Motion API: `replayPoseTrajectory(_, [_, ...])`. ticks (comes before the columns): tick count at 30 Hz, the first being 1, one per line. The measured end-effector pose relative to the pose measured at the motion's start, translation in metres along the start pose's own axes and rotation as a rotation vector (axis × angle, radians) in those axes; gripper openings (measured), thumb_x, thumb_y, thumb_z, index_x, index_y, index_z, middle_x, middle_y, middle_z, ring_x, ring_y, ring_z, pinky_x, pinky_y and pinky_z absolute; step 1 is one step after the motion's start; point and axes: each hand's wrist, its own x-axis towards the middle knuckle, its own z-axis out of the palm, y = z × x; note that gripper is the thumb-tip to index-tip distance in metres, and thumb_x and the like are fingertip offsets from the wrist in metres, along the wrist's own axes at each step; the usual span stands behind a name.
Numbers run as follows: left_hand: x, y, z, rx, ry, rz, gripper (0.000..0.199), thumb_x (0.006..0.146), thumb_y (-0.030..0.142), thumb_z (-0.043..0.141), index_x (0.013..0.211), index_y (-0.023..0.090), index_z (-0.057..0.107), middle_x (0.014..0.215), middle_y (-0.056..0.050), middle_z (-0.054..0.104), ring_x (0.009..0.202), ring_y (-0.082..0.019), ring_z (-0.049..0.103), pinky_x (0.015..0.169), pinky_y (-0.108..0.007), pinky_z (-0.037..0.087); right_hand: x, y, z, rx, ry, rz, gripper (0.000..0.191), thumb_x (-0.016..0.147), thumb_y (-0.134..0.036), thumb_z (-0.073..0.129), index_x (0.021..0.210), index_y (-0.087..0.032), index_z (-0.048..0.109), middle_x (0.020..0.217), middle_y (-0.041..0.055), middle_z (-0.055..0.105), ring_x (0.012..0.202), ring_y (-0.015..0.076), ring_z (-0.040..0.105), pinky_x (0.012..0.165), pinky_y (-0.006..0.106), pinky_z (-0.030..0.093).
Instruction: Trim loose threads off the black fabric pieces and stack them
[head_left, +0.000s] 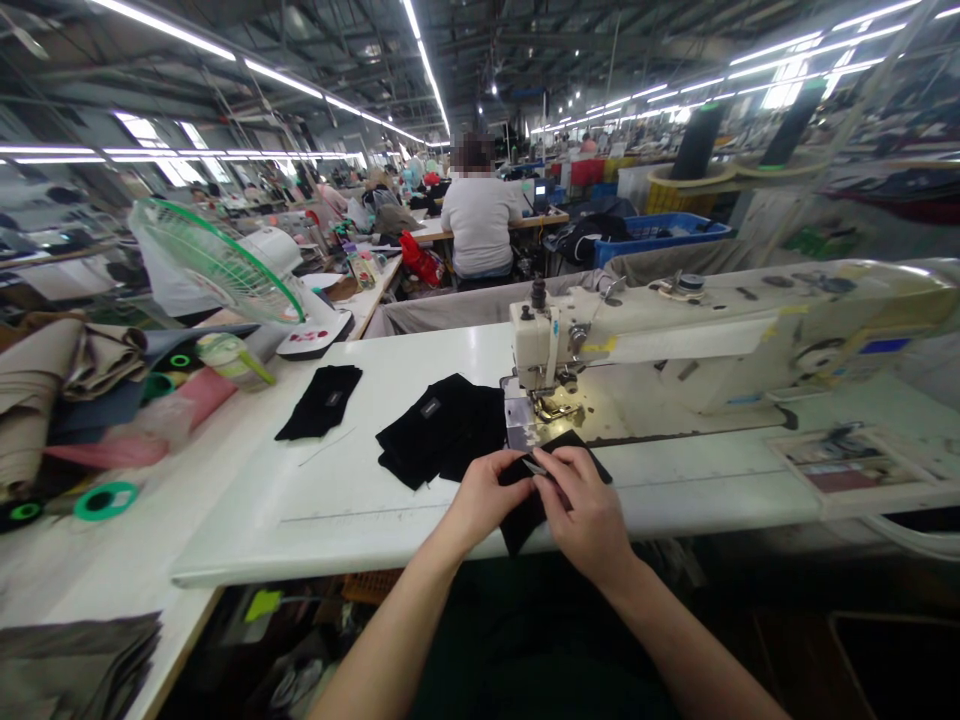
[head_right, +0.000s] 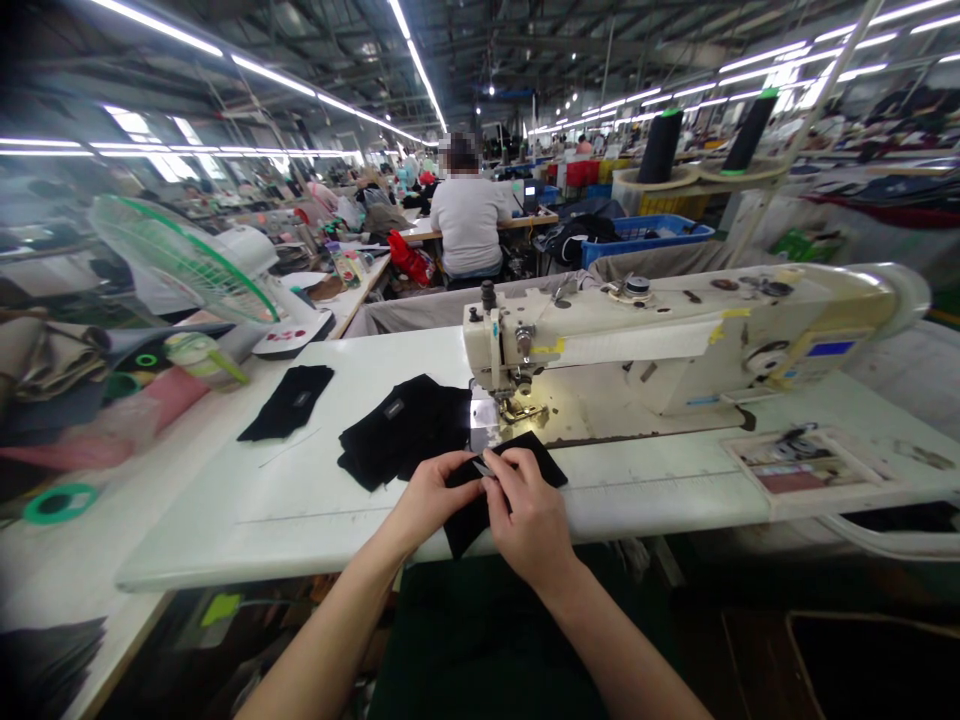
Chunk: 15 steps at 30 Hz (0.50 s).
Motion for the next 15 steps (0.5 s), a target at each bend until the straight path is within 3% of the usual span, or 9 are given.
replayPoseTrajectory(15, [-0.0011,-0.006,0.0018,-0.035,0.006,0.005,0.027,0.075,0.017,0.069,0.101,0.019,0.078,0.096,-0.003,0.078,0.092,-0.024,0.07,0.084,-0.03,0.051,-0.0007,-0.0003,0.0002,0.008,-0.005,0.009,0.033,0.097,-0.019,0.049,0.127,-0.017,0.063,0.106,0.0111,0.062,0.091,0.0196,0.067,0.073,0.029,0.059])
